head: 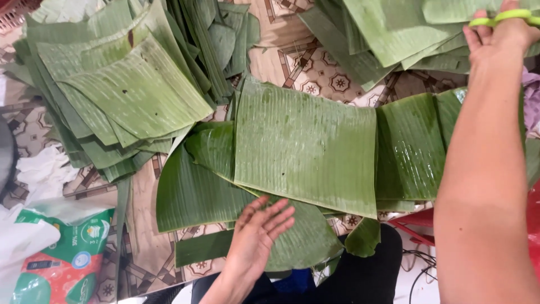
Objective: The person cuts large green banana leaves into smaller rectangular pieces using green-handled scissors. They hold each leaf with one hand and trim the edges with the other, stacking the cut pieces on the floor.
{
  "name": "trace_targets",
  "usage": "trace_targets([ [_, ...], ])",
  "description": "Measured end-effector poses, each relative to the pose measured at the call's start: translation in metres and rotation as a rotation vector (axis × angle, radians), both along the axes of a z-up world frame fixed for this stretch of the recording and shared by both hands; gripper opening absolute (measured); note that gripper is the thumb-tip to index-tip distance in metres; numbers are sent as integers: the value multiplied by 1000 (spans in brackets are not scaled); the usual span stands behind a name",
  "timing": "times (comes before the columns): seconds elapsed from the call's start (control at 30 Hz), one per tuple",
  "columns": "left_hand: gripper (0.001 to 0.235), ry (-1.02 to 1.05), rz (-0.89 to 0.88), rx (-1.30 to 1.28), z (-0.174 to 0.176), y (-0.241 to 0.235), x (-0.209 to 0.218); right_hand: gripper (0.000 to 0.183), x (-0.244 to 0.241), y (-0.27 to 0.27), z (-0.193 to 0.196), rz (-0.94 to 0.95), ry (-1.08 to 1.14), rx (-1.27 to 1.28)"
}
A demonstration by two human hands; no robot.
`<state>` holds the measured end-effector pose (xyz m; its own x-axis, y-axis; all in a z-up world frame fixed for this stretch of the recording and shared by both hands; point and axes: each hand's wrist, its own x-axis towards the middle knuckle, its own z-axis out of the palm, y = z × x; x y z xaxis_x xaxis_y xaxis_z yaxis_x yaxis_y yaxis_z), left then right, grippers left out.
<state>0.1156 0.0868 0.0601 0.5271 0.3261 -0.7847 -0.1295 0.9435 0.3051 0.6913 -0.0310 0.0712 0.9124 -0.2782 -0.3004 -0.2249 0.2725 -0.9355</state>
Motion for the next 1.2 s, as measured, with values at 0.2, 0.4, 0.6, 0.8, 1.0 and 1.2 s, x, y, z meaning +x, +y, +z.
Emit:
trace_targets([
  [0.2, 31, 71, 119, 101, 13, 10, 9, 54, 6, -28, -6, 0, 59, -320],
  [0.4, 50, 282, -165, 1404, -20, 39, -2, 34, -37, -77, 1, 248, -289, -264],
  [0.6, 45, 726, -719, 1624, -33, 104, 29, 8, -258, -64, 81, 320, -279, -139],
  [0.8, 38, 747, -734, 1624, -58, 114, 51, 19, -353, -124, 23, 678, -264, 111],
  [1.0, 23, 770, -711, 1825, -47, 103, 52, 13, -429, -164, -51, 558, -42, 70],
  [1.2, 14, 598, -582, 1970, -22, 89, 31, 32, -474, -176, -46, 669, -27, 28],
])
